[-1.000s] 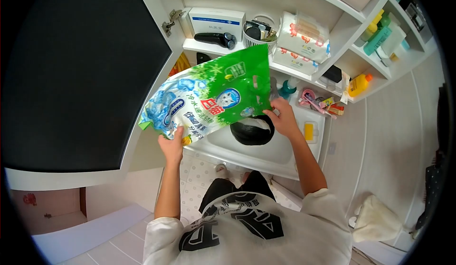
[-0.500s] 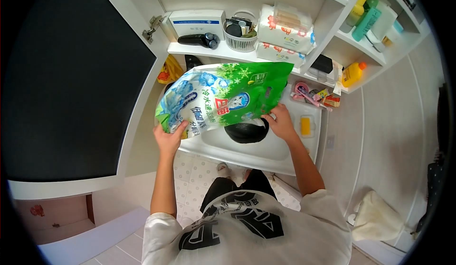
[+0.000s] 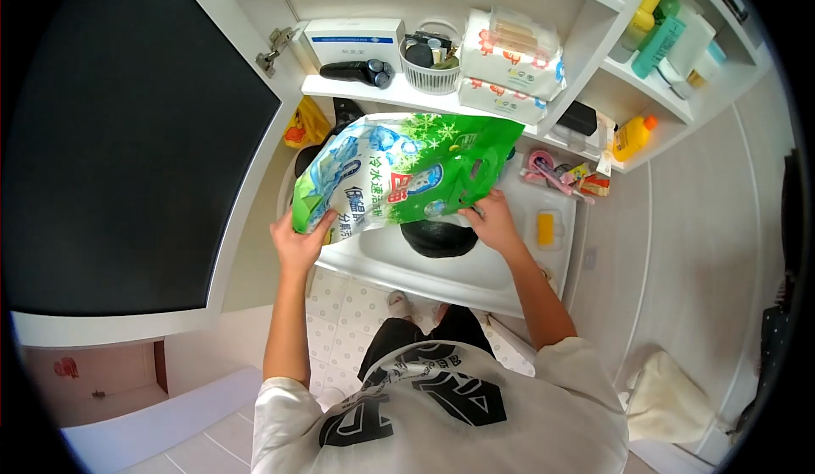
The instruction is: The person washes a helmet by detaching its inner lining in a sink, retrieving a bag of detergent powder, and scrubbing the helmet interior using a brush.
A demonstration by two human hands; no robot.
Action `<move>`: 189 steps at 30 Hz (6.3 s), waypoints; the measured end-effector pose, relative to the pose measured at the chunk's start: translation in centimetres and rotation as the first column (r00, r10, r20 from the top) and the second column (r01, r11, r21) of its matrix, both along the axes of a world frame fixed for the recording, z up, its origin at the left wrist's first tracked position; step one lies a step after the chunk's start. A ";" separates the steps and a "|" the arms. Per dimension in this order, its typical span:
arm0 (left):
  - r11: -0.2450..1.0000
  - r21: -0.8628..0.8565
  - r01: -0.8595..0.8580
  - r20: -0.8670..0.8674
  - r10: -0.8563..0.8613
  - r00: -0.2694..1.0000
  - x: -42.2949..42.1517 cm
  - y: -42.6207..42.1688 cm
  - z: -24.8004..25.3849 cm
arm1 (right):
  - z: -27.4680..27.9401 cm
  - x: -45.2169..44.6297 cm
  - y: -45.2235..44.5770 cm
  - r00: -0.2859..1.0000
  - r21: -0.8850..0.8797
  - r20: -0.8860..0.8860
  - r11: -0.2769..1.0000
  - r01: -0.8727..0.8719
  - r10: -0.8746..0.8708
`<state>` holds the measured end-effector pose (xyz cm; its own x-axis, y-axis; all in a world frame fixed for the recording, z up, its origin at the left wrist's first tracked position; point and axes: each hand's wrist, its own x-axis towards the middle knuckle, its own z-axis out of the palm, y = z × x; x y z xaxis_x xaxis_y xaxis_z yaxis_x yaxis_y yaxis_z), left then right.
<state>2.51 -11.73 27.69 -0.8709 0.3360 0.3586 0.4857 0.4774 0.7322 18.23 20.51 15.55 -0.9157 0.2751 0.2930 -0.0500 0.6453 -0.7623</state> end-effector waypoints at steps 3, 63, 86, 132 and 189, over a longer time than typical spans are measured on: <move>0.999 0.015 -0.045 -0.029 0.046 0.999 -0.1 -0.4 0.2 | 0.0 -0.4 -0.2 0.993 -0.017 0.113 1.000 -0.018 0.020; 0.929 -0.064 0.365 -0.099 -0.369 0.924 -0.8 7.3 -2.4 | 0.3 5.8 0.9 0.956 0.238 0.098 0.940 0.246 -0.275; 0.949 -0.062 0.308 -0.190 -0.315 0.930 -3.0 6.7 -2.1 | -0.2 2.1 0.9 0.948 0.278 0.077 0.920 0.277 -0.309; 0.878 0.416 -0.236 0.636 -0.467 -0.615 20.6 -2.8 -19.5 | 12.0 18.2 -15.0 0.708 -0.426 0.166 0.598 0.679 -0.686; 0.081 0.627 0.775 0.720 -0.439 -0.537 72.8 26.5 -9.4 | 16.7 76.8 5.8 -0.107 -0.675 -0.207 0.062 0.735 -0.973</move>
<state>75.30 14.81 18.28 0.6082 0.7306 -0.3103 -0.1350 0.4804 0.8666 95.08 26.29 32.23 0.4966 0.8420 0.2110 -0.0308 0.2600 -0.9651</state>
